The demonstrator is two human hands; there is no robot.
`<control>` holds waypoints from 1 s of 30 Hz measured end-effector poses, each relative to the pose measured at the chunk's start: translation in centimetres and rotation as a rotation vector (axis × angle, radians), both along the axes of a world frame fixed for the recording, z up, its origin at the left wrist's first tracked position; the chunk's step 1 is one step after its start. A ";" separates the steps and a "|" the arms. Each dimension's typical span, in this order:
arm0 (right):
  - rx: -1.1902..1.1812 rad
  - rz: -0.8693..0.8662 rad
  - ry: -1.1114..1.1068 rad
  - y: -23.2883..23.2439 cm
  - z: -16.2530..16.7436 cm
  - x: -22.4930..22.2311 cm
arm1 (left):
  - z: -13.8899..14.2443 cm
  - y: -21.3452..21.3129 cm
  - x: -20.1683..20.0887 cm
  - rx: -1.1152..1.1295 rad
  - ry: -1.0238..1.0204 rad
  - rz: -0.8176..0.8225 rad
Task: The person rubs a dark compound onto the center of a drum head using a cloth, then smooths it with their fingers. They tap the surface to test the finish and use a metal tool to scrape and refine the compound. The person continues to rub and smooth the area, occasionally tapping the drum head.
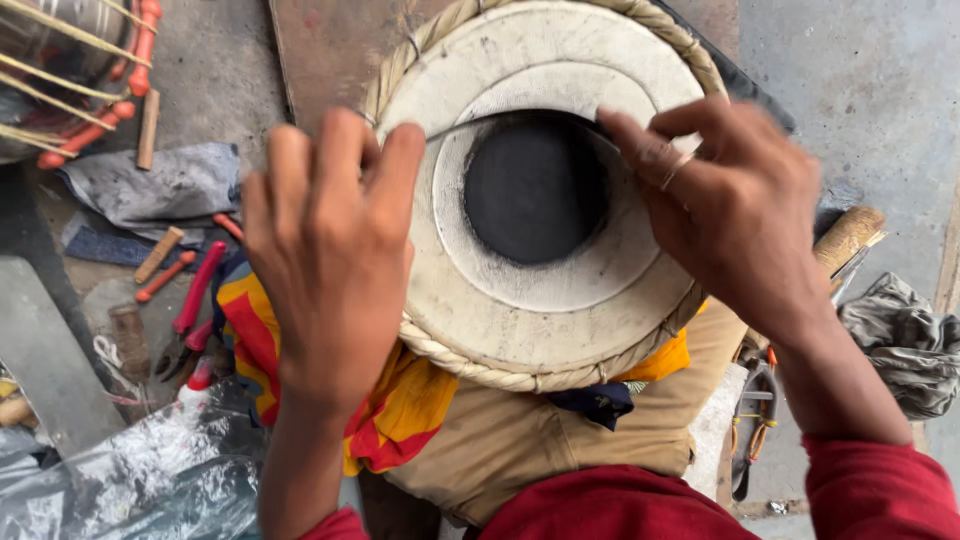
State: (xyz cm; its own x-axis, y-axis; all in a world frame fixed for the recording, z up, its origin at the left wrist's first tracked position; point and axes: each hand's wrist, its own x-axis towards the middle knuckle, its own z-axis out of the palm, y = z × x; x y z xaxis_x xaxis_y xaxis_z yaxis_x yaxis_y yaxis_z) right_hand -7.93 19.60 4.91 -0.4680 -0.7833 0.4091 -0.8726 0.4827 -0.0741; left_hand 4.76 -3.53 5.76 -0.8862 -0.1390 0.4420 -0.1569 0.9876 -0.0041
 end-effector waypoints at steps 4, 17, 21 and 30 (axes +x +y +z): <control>0.091 0.019 -0.177 2.0 0.3 1.1 | -0.5 0.8 3.0 0.035 -0.099 -0.065; 0.177 0.166 -0.019 1.0 0.1 -0.2 | 0.6 3.6 4.6 0.086 -0.116 0.118; 0.237 0.230 -0.276 2.6 1.1 0.8 | 0.3 5.1 7.9 0.155 -0.203 0.079; 0.185 0.352 -0.047 3.2 -0.6 -1.6 | 0.2 5.7 7.8 0.119 -0.114 0.176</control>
State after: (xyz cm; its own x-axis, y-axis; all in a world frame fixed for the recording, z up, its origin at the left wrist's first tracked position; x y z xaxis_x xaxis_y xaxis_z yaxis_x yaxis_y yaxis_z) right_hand -9.55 22.75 4.28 -0.1727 -0.9576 0.2306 -0.9848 0.1637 -0.0577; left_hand 12.61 2.21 5.93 -0.8869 -0.3407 0.3120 -0.3318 0.9397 0.0829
